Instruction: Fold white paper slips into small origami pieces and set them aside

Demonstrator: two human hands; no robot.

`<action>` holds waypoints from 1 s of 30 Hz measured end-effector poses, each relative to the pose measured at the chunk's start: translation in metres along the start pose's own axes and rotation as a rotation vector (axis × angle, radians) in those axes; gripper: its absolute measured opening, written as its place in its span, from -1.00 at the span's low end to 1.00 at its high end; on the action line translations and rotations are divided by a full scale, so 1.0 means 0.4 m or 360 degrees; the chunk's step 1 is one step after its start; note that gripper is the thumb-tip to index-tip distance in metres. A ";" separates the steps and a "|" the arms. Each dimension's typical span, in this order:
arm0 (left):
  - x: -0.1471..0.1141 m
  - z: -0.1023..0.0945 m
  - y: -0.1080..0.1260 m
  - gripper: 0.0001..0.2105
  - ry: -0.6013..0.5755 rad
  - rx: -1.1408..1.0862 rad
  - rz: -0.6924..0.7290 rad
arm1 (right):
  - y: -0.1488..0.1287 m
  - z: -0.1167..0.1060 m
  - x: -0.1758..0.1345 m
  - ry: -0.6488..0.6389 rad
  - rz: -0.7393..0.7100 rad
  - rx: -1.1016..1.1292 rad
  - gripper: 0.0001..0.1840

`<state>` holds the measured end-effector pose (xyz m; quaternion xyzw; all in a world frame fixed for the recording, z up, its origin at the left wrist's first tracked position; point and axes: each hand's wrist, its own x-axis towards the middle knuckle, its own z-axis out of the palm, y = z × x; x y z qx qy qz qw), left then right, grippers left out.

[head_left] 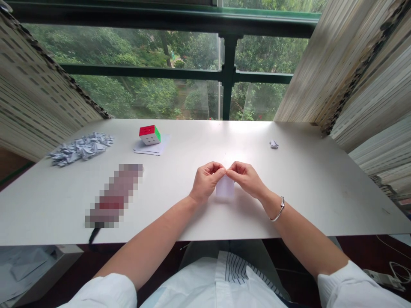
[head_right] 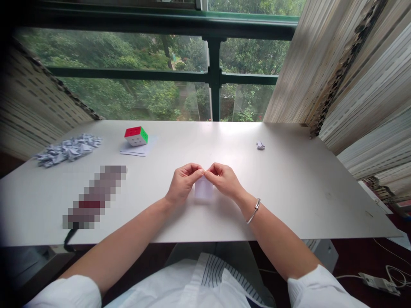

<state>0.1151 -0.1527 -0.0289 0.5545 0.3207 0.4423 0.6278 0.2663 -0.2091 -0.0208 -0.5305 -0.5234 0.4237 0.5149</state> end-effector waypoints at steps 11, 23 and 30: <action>0.039 -0.043 0.008 -0.77 0.0293 -0.0056 0.0032 | 0.003 -0.001 0.009 0.0153 0.0022 0.0151 -0.80; -0.005 0.001 0.005 -0.82 -0.0058 0.0249 0.0022 | 0.022 0.011 0.010 0.0207 0.0044 0.0036 -0.85; 0.011 -0.014 0.004 -0.81 0.0075 0.0178 0.0030 | 0.025 0.016 0.010 0.0178 0.0049 -0.0005 -0.93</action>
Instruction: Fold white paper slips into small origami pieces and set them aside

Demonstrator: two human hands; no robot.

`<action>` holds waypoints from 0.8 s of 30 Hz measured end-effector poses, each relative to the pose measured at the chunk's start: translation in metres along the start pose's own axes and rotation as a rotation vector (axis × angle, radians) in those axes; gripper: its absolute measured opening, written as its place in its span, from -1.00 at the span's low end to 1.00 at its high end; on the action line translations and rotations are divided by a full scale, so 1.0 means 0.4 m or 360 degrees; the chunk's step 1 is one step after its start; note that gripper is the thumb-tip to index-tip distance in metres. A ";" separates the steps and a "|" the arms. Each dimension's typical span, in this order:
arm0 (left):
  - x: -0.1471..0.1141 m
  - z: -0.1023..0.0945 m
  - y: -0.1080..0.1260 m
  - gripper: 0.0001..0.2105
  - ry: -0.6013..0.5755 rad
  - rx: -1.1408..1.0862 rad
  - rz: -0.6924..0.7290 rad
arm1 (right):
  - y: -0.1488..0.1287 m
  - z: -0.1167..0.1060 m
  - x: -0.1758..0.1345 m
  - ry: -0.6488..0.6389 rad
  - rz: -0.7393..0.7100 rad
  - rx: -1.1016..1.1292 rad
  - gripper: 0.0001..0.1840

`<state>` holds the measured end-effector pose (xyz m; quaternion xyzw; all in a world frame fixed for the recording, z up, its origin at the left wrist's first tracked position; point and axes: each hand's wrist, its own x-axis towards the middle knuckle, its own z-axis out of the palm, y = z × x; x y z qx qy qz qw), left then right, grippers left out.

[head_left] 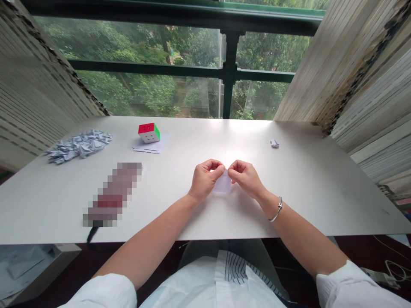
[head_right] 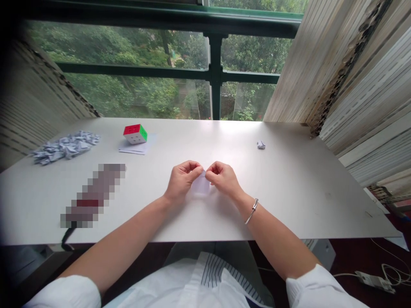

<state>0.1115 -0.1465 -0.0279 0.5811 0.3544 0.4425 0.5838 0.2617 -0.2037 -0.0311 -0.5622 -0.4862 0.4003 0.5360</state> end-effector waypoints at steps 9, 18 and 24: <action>0.019 -0.016 0.001 -0.75 0.0077 -0.0215 -0.0046 | -0.008 0.001 -0.002 -0.0045 -0.0044 0.0132 -0.77; 0.002 -0.010 0.005 -0.76 -0.0224 -0.0133 -0.0230 | 0.014 -0.001 0.000 0.0057 -0.0230 0.0026 -0.73; 0.008 -0.019 0.019 -0.84 -0.0303 -0.0076 -0.0291 | 0.012 0.000 -0.002 0.0107 -0.0195 0.0096 -0.73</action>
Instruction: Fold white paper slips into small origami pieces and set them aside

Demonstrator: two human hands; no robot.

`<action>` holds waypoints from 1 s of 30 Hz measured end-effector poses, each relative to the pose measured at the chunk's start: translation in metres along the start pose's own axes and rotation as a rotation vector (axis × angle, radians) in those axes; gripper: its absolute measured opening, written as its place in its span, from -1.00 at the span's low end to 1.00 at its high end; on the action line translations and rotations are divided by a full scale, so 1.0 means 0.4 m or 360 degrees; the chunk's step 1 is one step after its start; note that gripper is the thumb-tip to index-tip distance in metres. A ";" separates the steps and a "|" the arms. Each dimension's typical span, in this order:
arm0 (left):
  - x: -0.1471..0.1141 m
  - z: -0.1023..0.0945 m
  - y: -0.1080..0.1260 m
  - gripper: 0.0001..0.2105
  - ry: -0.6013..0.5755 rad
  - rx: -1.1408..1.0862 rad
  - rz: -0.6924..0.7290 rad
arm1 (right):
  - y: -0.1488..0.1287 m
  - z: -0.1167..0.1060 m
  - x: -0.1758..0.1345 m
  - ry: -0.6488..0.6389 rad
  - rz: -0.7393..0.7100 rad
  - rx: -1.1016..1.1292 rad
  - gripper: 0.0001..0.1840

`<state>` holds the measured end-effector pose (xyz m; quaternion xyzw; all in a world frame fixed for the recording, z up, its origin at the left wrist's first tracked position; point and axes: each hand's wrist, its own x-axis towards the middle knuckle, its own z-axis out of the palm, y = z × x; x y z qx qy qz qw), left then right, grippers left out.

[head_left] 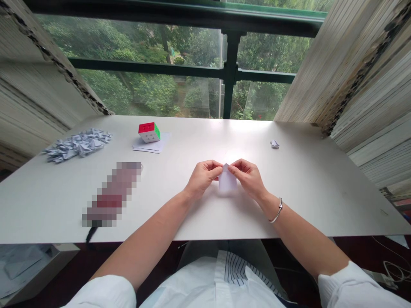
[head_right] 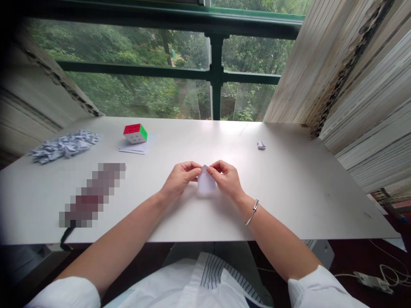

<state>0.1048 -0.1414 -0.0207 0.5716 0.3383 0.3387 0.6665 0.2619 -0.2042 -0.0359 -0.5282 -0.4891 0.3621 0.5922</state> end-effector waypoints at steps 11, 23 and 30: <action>0.018 -0.031 0.005 -0.79 0.0138 -0.0152 -0.0030 | -0.038 -0.022 0.017 0.0160 0.0174 0.0329 -0.66; 0.011 -0.012 -0.014 -0.71 -0.0021 -0.0233 -0.0032 | -0.016 -0.018 0.004 0.0069 -0.0153 -0.0115 -0.65; 0.011 -0.010 -0.014 -0.69 0.0068 -0.0178 0.0035 | -0.007 -0.017 0.001 0.0064 -0.0473 -0.0608 -0.69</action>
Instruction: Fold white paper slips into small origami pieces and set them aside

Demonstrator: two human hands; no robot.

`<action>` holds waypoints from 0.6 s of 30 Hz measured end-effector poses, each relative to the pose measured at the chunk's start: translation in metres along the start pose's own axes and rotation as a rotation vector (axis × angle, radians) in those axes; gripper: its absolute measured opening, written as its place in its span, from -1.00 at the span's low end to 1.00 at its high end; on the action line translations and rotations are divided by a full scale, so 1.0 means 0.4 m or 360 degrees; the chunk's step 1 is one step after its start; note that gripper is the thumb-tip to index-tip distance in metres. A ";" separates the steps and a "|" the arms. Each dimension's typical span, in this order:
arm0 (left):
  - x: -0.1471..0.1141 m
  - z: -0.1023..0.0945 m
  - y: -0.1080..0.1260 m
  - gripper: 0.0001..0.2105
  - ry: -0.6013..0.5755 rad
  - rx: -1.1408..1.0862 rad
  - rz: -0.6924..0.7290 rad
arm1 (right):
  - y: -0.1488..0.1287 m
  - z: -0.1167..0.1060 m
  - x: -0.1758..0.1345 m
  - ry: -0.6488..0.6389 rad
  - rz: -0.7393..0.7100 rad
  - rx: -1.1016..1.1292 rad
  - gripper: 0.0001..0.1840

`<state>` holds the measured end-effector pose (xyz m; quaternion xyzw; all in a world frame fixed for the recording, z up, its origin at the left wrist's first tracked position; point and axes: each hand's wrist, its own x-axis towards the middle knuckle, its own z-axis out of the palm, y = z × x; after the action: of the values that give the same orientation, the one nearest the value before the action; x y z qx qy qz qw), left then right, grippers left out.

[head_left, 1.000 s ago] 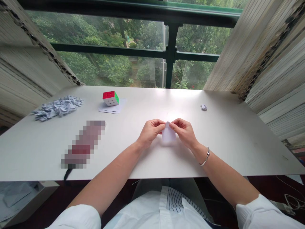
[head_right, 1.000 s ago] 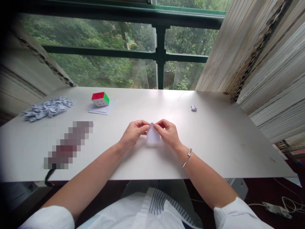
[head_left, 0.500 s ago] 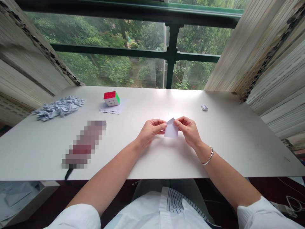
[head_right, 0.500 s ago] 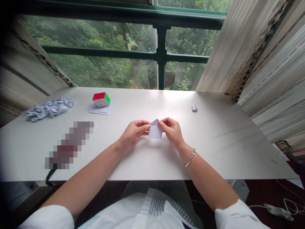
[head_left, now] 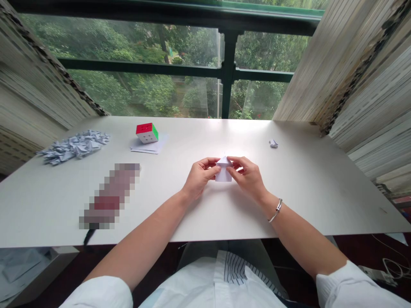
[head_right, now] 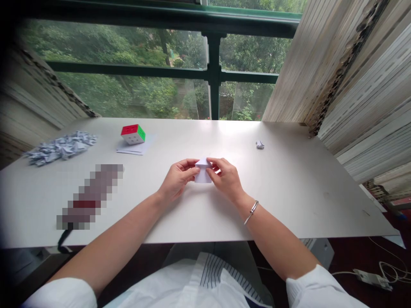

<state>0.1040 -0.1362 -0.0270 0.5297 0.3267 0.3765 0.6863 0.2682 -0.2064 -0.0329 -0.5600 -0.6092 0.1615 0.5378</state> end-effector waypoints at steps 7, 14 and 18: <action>0.000 0.003 -0.008 -0.68 0.0060 0.0243 0.0131 | 0.001 0.001 0.004 0.0065 0.0143 0.0058 -0.76; -0.003 0.007 -0.021 -0.72 0.0168 0.0609 0.0396 | -0.003 0.003 0.006 -0.0022 0.0419 0.0456 -0.68; -0.010 0.014 -0.017 -0.79 0.0256 0.0733 0.0599 | -0.008 0.006 0.007 -0.0019 0.0437 0.0518 -0.68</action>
<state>0.1078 -0.1433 -0.0322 0.6909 0.3528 0.4538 0.4384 0.2652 -0.2040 -0.0301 -0.5427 -0.4961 0.3328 0.5905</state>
